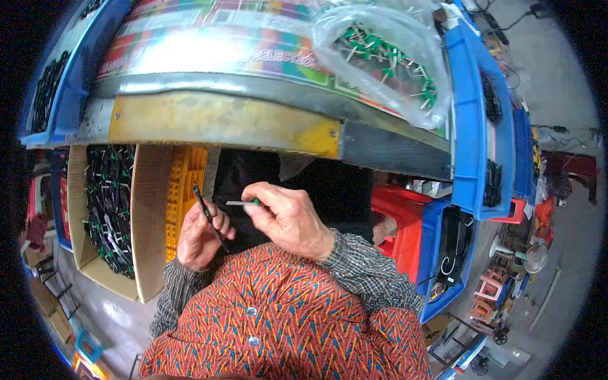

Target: The person places an assembled piece into a cardboard box, retrieves black plastic parts and pins, and inserts the pins into the black plastic pieces by hand.

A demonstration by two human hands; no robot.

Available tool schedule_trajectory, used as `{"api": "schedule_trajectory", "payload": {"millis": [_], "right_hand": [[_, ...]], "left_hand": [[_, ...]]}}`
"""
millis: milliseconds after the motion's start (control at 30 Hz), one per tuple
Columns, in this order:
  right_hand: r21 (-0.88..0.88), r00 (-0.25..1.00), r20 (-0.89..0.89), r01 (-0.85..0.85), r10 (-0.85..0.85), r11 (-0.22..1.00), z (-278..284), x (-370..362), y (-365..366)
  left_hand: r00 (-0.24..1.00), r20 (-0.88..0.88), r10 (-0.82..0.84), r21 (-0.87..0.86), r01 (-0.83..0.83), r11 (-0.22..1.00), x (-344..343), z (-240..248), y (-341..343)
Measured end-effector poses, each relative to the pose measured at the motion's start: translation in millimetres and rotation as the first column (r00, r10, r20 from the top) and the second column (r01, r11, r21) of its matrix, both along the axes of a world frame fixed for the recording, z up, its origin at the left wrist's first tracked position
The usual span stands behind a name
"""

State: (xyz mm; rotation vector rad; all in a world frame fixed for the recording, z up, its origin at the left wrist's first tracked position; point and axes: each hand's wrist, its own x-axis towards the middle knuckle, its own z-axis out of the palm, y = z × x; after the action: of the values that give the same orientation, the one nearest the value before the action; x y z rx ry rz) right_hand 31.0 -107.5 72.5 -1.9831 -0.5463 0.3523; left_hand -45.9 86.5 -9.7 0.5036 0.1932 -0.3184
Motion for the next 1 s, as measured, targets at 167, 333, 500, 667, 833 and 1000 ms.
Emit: {"api": "schedule_trajectory", "payload": {"millis": [167,333,500,667,833,1000], "right_hand": [[-0.059,0.962,0.113,0.258,-0.25,0.964,40.9,14.0,-43.4],[-0.043,0.807,0.373,0.507,-0.457,0.861,65.6,33.6,-94.2],[-0.241,0.586,0.576,0.788,-0.57,0.566,79.1,57.0,-148.4],[-0.381,0.499,0.826,0.838,-0.262,0.391,49.3,97.8,-219.2],[-0.514,0.537,0.801,0.843,-0.263,0.158,41.8,125.6,-219.7],[-0.526,0.548,0.795,0.836,-0.259,0.153,36.1,133.7,-221.2]], "left_hand": [[0.997,-0.073,-0.029,-0.021,0.027,0.999,9.0,9.5,-3.7],[0.995,-0.087,-0.039,-0.118,0.029,0.993,16.5,12.6,-10.5],[0.994,-0.085,-0.069,-0.101,0.06,0.993,15.9,12.7,-11.8],[0.992,-0.087,-0.09,-0.057,0.085,0.995,17.6,17.8,-17.6],[0.991,-0.082,-0.105,-0.043,0.102,0.994,18.9,19.0,-21.7],[0.989,-0.104,-0.105,-0.024,0.103,0.994,21.4,18.8,-24.3]]}}
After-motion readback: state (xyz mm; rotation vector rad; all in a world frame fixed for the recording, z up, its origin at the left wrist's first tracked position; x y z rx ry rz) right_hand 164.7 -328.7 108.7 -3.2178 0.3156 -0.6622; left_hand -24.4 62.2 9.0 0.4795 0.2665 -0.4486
